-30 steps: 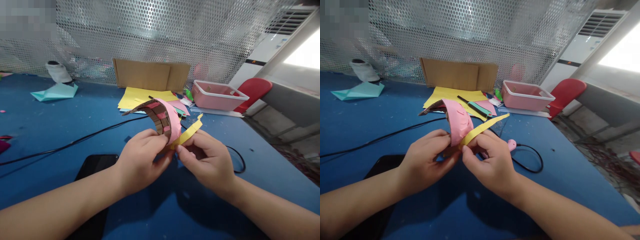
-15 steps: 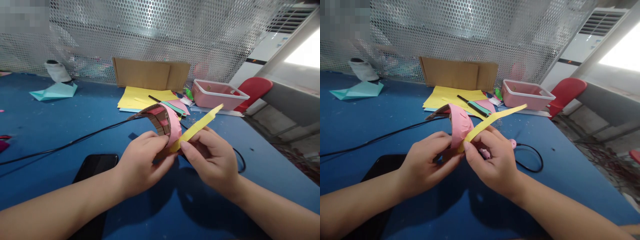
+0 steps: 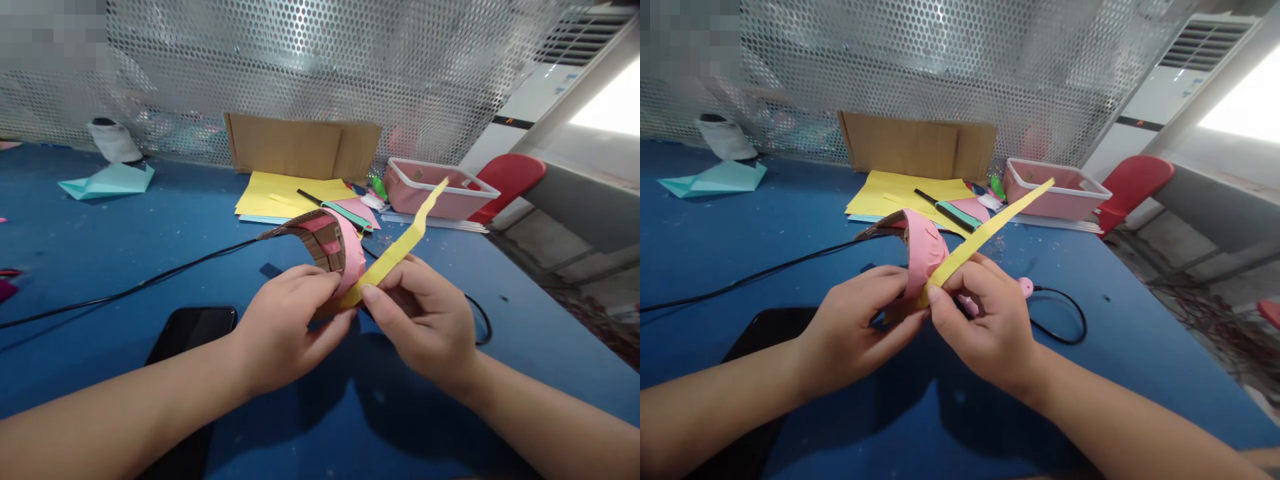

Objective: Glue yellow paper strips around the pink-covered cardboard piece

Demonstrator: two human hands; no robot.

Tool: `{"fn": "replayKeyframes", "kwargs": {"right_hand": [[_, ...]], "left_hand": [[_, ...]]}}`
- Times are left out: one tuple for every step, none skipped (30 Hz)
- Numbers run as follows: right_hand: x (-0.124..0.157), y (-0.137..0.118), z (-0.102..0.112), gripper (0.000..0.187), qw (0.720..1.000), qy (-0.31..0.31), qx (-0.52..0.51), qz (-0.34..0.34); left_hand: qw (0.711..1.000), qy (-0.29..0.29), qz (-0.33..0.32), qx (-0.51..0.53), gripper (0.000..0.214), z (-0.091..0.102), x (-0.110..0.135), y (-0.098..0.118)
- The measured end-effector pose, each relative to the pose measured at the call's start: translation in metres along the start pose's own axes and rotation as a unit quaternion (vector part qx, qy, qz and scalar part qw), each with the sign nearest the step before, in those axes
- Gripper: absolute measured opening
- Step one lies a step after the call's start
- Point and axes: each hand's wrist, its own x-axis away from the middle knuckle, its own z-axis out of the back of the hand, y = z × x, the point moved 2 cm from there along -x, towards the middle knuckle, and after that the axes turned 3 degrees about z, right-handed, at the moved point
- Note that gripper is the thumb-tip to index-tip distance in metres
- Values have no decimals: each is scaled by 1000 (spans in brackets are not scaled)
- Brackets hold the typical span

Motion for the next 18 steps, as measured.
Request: {"fn": "replayKeyframes", "kwargs": {"right_hand": [[1,0,0,15,1000,0,-4,2],[1,0,1,15,1000,1,-8,7],[2,0,1,15,1000,2,-11,13],[2,0,1,15,1000,3,-11,17],[2,-1,2,15,1000,5,-9,22],[3,-1,2,15,1000,7,-5,24],[3,0,1,15,1000,8,-1,23],[3,0,1,15,1000,7,2,19],[3,1,0,15,1000,4,3,12],[2,1,-1,14,1000,0,1,2],[1,3,-1,13,1000,-8,-6,-10],[0,4,-2,13,999,-18,-16,-22],[-1,6,-2,13,999,-27,-28,-35],[-3,7,-1,13,997,-34,-42,-49],[-5,9,0,12,996,-39,-56,-64],[-8,11,2,10,994,-40,-68,-78],[-10,12,4,9,992,-38,-75,-92],[-12,13,6,8,991,-34,-76,-105]], "left_hand": [[1000,-2,-2,3,12,0,0,0],[1000,-2,-4,6,13,0,0,0],[1000,-3,-5,9,14,0,0,0],[1000,-2,-6,11,15,0,0,0],[1000,0,-8,12,15,0,0,0],[1000,1,-9,11,15,0,1,0],[1000,0,-9,11,15,0,1,0],[1000,-2,-8,11,13,0,1,0],[1000,-3,-6,9,12,0,1,0],[1000,-3,-1,6,12,0,2,-1],[1000,-3,4,4,12,1,1,-1],[1000,-2,10,3,14,2,1,-2],[1000,0,17,2,16,3,0,-2],[1000,1,24,3,18,4,-1,-3],[1000,1,30,4,19,6,-2,-3],[999,0,35,5,20,7,-3,-3],[999,0,38,4,21,9,-4,-3],[999,0,41,0,22,10,-5,-2]]}}
